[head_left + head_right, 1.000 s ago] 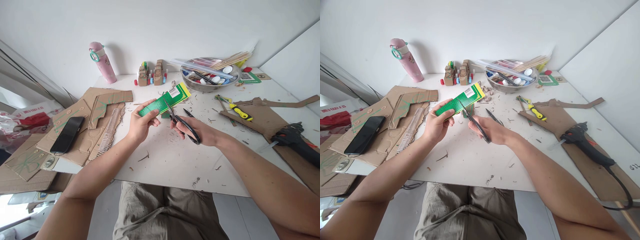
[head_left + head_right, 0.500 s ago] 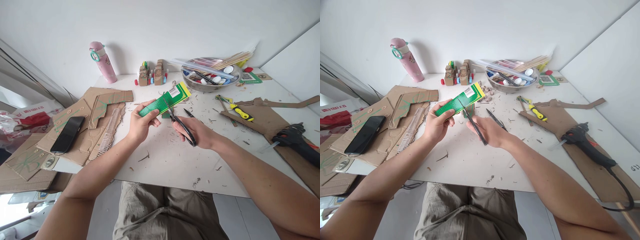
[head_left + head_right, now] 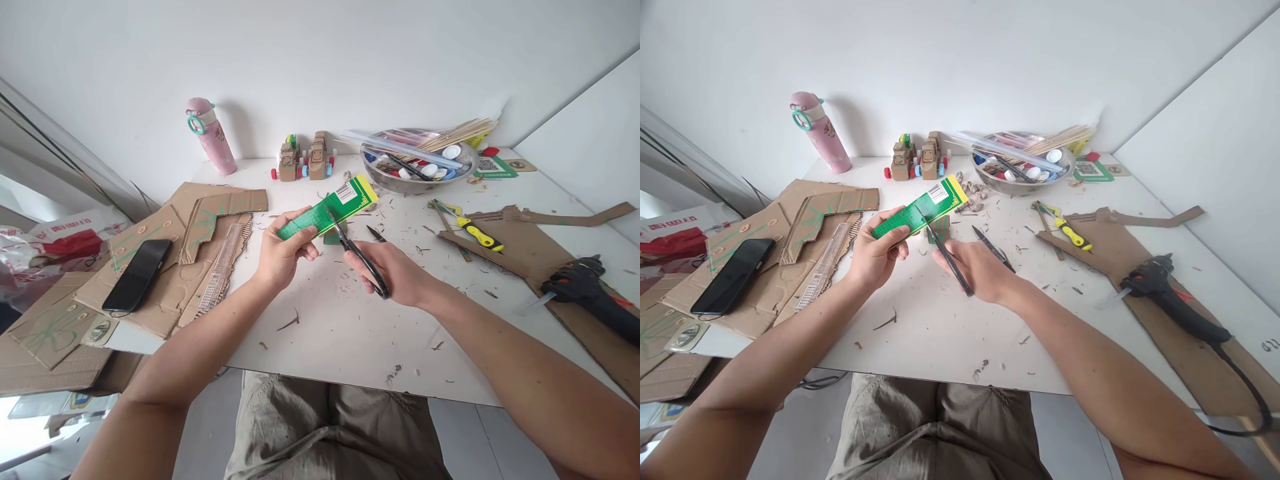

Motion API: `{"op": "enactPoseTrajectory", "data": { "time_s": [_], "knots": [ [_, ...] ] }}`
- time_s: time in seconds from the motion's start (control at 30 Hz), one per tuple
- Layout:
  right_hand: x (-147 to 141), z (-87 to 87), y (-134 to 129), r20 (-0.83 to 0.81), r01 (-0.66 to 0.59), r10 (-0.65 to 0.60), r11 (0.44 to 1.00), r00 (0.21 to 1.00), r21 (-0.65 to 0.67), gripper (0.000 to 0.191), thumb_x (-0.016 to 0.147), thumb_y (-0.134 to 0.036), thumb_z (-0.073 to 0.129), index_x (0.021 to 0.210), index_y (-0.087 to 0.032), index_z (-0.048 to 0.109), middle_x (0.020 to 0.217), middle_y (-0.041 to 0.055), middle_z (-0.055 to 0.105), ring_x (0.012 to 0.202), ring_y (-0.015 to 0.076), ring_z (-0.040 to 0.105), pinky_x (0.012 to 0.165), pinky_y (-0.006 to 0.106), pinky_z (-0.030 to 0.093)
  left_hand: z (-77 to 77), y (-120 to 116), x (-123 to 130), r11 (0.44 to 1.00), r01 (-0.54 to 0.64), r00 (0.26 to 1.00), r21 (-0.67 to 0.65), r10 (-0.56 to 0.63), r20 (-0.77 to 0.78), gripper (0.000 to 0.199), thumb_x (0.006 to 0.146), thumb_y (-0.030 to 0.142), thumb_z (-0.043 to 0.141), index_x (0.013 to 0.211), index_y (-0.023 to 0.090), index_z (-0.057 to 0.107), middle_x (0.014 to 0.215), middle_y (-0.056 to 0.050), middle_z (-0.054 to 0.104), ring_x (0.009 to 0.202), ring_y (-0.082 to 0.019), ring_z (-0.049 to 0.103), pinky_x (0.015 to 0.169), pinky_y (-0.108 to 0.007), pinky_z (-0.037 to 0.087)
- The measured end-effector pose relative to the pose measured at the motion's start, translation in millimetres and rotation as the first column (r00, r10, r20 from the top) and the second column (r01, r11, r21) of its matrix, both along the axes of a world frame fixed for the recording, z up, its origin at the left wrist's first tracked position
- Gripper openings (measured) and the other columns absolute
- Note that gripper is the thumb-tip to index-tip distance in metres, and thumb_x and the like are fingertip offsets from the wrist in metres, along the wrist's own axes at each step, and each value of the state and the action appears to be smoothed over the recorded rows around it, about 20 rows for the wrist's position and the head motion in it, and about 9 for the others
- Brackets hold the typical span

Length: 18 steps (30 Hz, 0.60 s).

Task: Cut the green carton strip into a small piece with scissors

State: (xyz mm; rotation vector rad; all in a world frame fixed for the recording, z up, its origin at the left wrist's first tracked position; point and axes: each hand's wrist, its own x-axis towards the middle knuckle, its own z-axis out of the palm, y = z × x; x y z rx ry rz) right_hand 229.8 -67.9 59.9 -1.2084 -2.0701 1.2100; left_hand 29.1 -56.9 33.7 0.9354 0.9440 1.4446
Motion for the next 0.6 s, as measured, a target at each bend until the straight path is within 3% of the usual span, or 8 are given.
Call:
{"op": "enactPoseTrajectory", "data": {
  "time_s": [0.2,0.4,0.6],
  "knots": [
    [-2,-3.7,-1,0.041,0.025,-0.027,0.998,0.999,0.065,0.064,0.089,-0.086,0.050,0.061,-0.030,0.034,0.044,-0.0041,0.045,0.044,0.0146,0.044,0.052,0.033,0.033,-0.8,1,-1,1.000,0.009,1.000,0.010,-0.009,0.006,0.045,0.058,0.027,0.092,0.100,0.018,0.077,0.067,0.005,0.073,0.038,-0.008,0.058,0.039,-0.021,0.044],
    [-1,-3.4,-1,-0.095,0.016,-0.021,0.998,0.995,-0.058,0.058,0.089,-0.080,0.053,0.066,-0.028,0.037,0.049,-0.0069,0.041,0.046,0.0135,0.043,0.051,0.032,0.036,5.4,-2,5,1.000,0.027,1.000,0.003,-0.027,0.014,0.045,0.055,0.027,0.093,0.093,0.019,0.073,0.064,0.007,0.069,0.036,-0.007,0.054,0.038,-0.021,0.041],
    [5,6.0,-2,-0.088,0.040,-0.046,0.997,0.995,-0.066,0.059,0.083,-0.082,0.054,0.066,-0.029,0.035,0.048,-0.0066,0.040,0.043,0.0142,0.043,0.049,0.033,0.035,14.2,1,17,0.997,0.082,0.996,0.004,-0.083,0.014,0.046,0.051,0.027,0.095,0.089,0.019,0.070,0.061,0.007,0.067,0.036,-0.006,0.051,0.039,-0.021,0.039]
  ]
}}
